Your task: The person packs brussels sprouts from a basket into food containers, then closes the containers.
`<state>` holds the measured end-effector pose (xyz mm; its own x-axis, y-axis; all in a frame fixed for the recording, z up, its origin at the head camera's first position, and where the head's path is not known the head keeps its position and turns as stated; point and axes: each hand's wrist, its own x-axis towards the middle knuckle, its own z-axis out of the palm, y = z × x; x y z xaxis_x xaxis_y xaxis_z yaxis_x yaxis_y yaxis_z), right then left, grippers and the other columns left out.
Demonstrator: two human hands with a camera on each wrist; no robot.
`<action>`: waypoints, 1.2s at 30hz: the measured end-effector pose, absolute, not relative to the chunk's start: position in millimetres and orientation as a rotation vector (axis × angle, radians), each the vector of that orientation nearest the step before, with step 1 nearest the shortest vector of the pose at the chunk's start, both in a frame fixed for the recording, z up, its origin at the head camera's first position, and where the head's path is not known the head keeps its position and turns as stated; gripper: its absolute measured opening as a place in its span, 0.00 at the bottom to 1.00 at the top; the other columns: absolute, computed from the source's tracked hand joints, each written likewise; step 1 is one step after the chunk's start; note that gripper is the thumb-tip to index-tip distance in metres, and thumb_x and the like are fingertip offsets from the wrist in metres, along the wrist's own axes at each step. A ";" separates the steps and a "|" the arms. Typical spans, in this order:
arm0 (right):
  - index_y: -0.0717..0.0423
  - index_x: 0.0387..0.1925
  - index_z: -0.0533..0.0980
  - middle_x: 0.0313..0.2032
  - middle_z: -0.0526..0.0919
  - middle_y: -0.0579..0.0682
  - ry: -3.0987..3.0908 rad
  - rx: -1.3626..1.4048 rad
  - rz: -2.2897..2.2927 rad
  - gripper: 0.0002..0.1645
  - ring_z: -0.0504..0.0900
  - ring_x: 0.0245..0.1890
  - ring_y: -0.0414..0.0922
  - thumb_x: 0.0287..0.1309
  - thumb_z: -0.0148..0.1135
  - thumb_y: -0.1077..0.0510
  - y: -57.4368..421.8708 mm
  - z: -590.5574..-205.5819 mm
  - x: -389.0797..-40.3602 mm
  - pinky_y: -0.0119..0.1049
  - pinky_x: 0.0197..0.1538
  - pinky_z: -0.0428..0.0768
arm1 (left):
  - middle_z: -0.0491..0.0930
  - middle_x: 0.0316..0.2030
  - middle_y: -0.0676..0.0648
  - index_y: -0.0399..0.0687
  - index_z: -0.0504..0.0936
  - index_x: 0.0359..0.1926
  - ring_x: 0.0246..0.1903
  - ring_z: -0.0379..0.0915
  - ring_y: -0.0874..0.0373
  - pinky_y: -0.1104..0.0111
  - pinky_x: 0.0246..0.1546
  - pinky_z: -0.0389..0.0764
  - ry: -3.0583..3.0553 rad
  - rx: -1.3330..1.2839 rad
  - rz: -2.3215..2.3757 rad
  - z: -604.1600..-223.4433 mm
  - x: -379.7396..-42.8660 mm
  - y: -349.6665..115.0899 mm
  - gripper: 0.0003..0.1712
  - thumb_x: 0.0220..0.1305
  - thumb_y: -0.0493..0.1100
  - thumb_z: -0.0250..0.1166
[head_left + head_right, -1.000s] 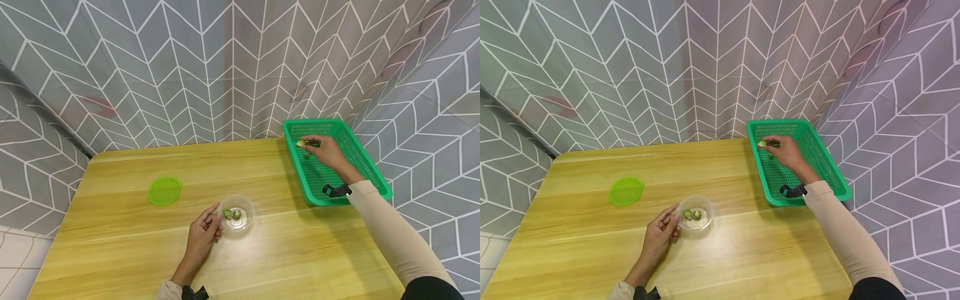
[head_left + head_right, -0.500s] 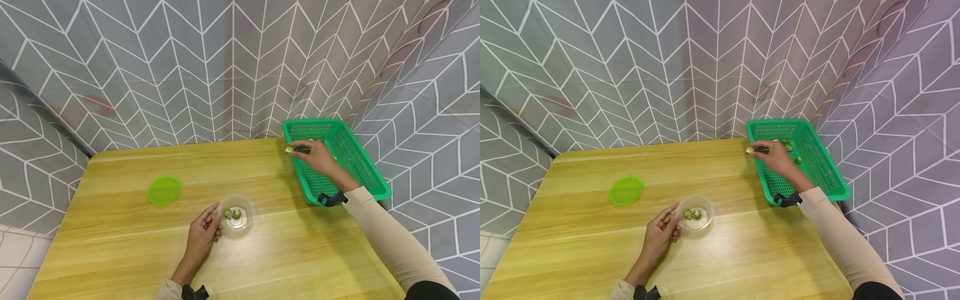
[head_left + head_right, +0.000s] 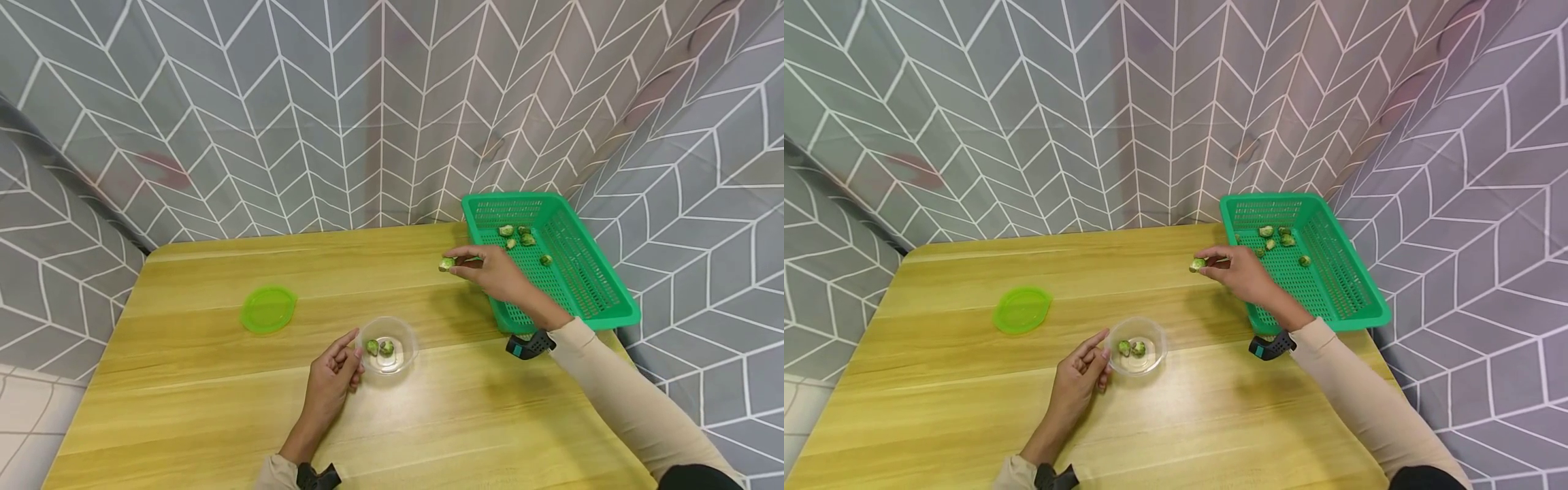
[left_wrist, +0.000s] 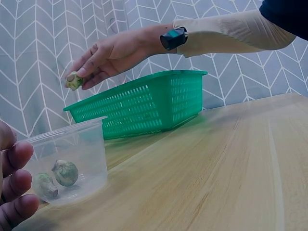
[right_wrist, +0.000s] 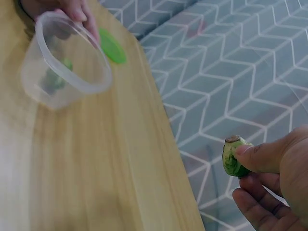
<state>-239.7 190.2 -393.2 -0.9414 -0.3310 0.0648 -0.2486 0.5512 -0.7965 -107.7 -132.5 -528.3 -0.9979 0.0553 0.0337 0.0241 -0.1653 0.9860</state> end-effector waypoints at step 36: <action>0.57 0.53 0.83 0.50 0.86 0.45 2.389 -0.905 -1.345 0.16 0.83 0.49 0.42 0.63 0.69 0.62 107.2 -424.3 -186.7 0.43 0.56 0.83 | 0.79 0.27 0.37 0.44 0.76 0.66 0.21 0.72 0.62 0.73 0.18 0.77 2.046 0.083 2.354 -527.1 -108.2 -131.4 0.25 0.71 0.44 0.65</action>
<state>-186.7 107.2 -424.3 -0.7745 -0.6276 0.0791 -0.3929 0.3794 -0.8377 -108.2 -131.4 -527.1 -0.9983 0.0512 0.0260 0.0186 -0.1396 0.9900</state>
